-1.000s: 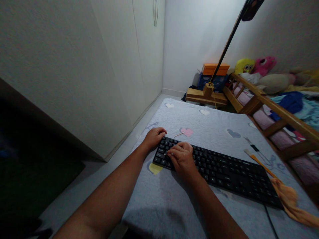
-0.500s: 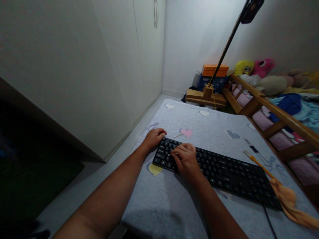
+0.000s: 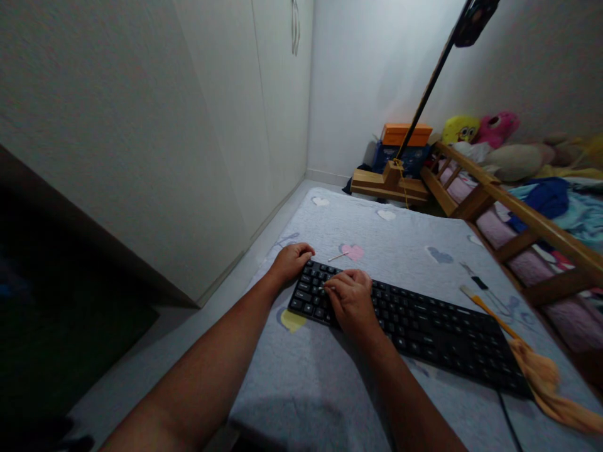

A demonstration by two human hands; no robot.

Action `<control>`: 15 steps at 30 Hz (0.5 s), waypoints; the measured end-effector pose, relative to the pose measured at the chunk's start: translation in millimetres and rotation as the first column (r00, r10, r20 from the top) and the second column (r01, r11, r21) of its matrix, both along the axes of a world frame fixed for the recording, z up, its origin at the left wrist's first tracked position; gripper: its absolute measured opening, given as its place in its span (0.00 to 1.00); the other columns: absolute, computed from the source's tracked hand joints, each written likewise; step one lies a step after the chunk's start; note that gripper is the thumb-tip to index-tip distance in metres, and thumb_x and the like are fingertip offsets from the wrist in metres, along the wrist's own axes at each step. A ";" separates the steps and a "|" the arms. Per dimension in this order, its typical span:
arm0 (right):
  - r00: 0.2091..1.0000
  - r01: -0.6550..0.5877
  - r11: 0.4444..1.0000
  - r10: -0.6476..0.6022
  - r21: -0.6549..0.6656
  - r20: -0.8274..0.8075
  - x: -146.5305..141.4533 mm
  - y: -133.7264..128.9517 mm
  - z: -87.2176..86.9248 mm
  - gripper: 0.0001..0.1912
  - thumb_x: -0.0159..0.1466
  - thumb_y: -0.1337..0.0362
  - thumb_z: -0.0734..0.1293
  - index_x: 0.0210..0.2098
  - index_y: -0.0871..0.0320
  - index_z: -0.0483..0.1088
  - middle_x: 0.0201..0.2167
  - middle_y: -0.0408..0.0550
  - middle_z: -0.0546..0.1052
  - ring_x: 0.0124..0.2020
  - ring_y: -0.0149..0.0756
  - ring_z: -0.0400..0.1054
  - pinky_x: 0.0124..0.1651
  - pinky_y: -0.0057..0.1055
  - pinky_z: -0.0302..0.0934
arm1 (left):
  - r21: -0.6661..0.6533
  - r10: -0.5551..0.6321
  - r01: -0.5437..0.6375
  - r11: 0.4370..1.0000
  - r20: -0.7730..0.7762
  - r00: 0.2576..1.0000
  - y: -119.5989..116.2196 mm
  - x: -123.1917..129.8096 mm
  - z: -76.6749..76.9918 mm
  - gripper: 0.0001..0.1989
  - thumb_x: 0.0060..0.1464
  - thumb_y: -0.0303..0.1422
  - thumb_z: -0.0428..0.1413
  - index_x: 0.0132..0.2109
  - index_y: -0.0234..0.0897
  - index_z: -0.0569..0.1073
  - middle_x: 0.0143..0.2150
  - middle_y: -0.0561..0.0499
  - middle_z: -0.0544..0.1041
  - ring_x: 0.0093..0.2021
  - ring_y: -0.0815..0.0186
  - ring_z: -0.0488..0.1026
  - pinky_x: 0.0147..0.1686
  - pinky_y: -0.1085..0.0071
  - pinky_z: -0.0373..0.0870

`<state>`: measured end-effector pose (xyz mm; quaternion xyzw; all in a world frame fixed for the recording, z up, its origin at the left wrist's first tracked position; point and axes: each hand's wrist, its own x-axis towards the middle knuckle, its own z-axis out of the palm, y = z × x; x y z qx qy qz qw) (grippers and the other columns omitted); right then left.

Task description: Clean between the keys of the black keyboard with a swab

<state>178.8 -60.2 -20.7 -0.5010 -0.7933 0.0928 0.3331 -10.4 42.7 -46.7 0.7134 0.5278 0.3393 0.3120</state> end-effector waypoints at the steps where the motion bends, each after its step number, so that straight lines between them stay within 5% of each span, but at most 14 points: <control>1: 1.000 -0.011 1.000 0.011 -0.003 0.006 -0.2 -0.7 1.0 0.07 0.67 0.68 0.66 0.35 0.53 0.76 0.36 0.44 0.80 0.45 0.41 0.64 0.57 0.46 0.46 | 0.003 0.000 0.000 1.000 -0.001 1.000 0.1 -0.1 -0.3 0.13 0.53 0.33 0.50 0.37 0.35 0.78 0.34 0.48 0.80 0.37 0.61 0.75 0.41 0.67 0.69; 15: 1.000 -0.007 1.000 0.007 -0.012 0.013 -0.3 1.7 1.6 0.07 0.66 0.69 0.66 0.34 0.54 0.75 0.35 0.44 0.80 0.45 0.42 0.64 0.57 0.46 0.46 | -0.004 0.003 -0.003 1.000 -0.009 1.000 -0.3 -0.1 0.6 0.13 0.53 0.33 0.50 0.37 0.35 0.79 0.33 0.49 0.80 0.37 0.62 0.75 0.39 0.68 0.69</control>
